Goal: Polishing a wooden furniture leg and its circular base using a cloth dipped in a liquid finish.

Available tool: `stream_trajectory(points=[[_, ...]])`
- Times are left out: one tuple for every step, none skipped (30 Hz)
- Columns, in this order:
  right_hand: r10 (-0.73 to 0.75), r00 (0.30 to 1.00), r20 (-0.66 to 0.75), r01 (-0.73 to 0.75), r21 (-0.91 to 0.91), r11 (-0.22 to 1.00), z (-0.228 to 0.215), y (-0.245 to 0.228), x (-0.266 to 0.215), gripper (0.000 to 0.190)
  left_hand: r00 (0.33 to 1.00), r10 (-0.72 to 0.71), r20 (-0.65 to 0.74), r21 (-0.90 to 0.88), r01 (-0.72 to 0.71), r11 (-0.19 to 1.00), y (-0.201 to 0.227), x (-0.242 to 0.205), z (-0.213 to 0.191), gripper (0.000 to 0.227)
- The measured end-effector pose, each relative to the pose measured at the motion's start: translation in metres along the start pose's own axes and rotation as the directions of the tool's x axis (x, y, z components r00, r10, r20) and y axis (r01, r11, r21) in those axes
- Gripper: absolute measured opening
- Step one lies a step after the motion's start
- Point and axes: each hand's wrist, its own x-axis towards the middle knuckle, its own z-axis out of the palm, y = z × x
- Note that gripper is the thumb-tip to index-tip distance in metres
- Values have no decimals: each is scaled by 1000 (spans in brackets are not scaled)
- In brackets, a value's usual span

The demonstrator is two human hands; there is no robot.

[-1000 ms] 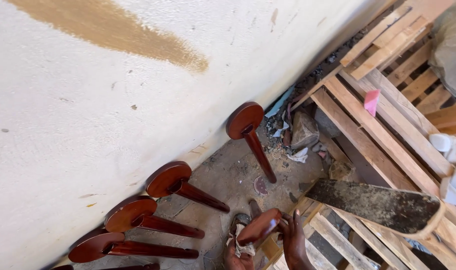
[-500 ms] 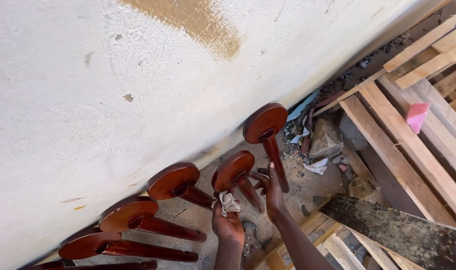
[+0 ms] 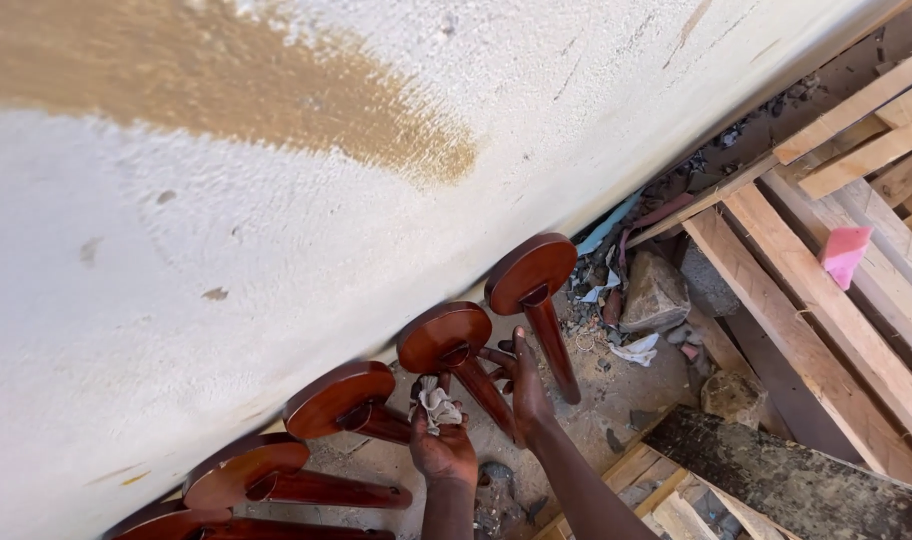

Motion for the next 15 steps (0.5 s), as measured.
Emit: stream_trajectory(points=[[6,1000,0,-6,1,1000,1,-2,-1,89,1000,0,11,1,0,1000,-1,2,-2,38],[11,1000,-1,-11,4,1000,2,-5,-2,96,1000,0,24,2,0,1000,-2,5,-3,38],[9,1000,-2,-9,7,1000,2,-6,2,96,1000,0,27,5,0,1000,-5,10,-6,38],[3,1000,-5,-3,15,1000,2,-5,4,88,998,5,56,2,-5,1000,-7,14,-11,38],[-2,1000,-8,2,23,1000,1,-3,5,84,996,11,84,-1,-11,1000,-9,18,-17,38],[0,1000,-13,0,30,1000,1,-5,5,84,996,7,84,7,-7,1000,-10,9,-15,38],[18,1000,-5,-18,10,1000,0,-7,5,89,998,28,58,8,-28,1000,-11,-1,-14,40],[37,999,4,-37,-9,999,0,-9,4,94,998,51,32,8,-51,999,-12,-11,-12,42],[39,999,1,-39,-2,999,-2,-6,8,94,998,49,32,16,-50,999,-15,-21,-18,42],[45,999,4,-44,-19,999,-4,-3,13,94,999,27,31,69,-29,997,-18,-31,-22,42],[50,999,7,-50,-36,998,-5,-1,18,93,1000,4,29,121,-8,993,-21,-41,-26,43],[48,999,6,-48,-29,998,-4,-3,16,93,999,4,33,127,-8,992,-29,-39,-41,43],[73,997,-10,-73,13,997,-2,-6,15,90,1000,-8,29,135,4,991,-38,-38,-56,46],[96,995,-24,-95,55,994,-1,-9,14,89,999,-21,28,143,17,990,-46,-35,-70,50],[93,995,-26,-91,63,994,-2,-5,19,89,999,-22,34,150,17,989,-36,-54,-61,50]])
